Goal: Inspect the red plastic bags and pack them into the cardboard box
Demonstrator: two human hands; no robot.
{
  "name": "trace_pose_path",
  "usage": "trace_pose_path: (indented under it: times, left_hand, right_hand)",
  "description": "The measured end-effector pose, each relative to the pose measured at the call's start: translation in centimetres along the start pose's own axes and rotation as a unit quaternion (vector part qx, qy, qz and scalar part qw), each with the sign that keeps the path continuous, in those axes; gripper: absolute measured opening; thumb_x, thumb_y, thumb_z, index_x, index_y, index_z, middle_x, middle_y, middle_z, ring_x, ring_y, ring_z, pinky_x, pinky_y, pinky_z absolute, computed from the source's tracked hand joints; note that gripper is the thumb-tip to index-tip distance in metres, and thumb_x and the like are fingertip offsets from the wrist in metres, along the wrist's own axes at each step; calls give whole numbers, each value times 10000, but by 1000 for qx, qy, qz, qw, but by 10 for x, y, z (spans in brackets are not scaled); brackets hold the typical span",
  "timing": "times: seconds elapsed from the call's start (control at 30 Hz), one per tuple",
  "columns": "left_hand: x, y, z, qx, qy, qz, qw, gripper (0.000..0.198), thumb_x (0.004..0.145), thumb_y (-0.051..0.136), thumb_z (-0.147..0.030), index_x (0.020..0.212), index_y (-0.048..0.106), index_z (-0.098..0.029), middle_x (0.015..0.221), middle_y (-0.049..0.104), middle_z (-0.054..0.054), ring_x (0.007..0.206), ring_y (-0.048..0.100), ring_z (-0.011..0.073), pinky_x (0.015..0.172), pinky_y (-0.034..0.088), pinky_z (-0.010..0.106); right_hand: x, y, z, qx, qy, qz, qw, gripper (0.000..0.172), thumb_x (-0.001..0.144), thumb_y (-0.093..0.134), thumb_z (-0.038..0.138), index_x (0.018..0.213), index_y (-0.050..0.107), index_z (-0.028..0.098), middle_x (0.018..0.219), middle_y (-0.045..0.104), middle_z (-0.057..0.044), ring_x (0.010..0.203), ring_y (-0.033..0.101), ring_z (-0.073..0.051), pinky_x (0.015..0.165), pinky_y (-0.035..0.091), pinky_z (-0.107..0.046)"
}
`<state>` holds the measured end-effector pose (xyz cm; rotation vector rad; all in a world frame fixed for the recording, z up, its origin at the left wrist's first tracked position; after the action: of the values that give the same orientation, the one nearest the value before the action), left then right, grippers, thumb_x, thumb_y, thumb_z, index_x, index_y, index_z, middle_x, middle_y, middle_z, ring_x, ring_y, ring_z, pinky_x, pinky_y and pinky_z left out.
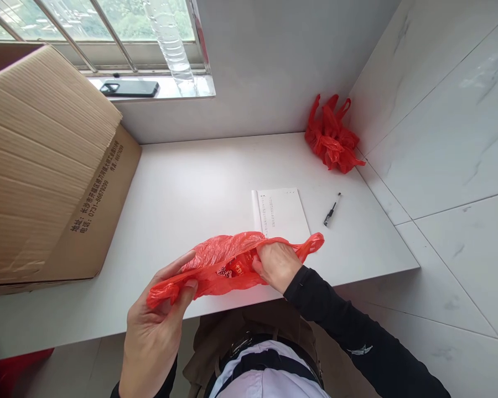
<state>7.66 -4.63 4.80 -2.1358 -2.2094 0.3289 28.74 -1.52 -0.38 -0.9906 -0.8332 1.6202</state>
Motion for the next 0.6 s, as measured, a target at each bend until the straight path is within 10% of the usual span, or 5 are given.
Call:
trace_pose_path:
  times: [0.4,0.6]
  left_hand:
    - [-4,-9,-3,27,35,-8,999,270,878,660,-356,1131,708,-275,1219,657,54,1166,604,257,863,568,284]
    - [-7,-16,-19,57,24,-7,998,326,831,690,-411,1140,697,-306,1232,640,46,1195,590,258,913,544,273]
  right_hand:
    - [-9,-24,10,-52,-10,-5,999,337,1012,377,263,724,541,204,620,580,-39,558,582,-221,527,361,-341]
    - [-51,-74,13,49,-145,-136,979,346,1024,432,265,1367,477,283,1188,657,-57,1071,632,-235,930,520,-388]
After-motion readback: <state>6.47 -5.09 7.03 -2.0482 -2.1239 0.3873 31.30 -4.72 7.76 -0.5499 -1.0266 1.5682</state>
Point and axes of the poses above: each hand's wrist, its own x-axis towards the middle knuckle, its own y-axis out of the palm, z = x × y, the point moved 1 cm from there along x, towards the middle knuckle
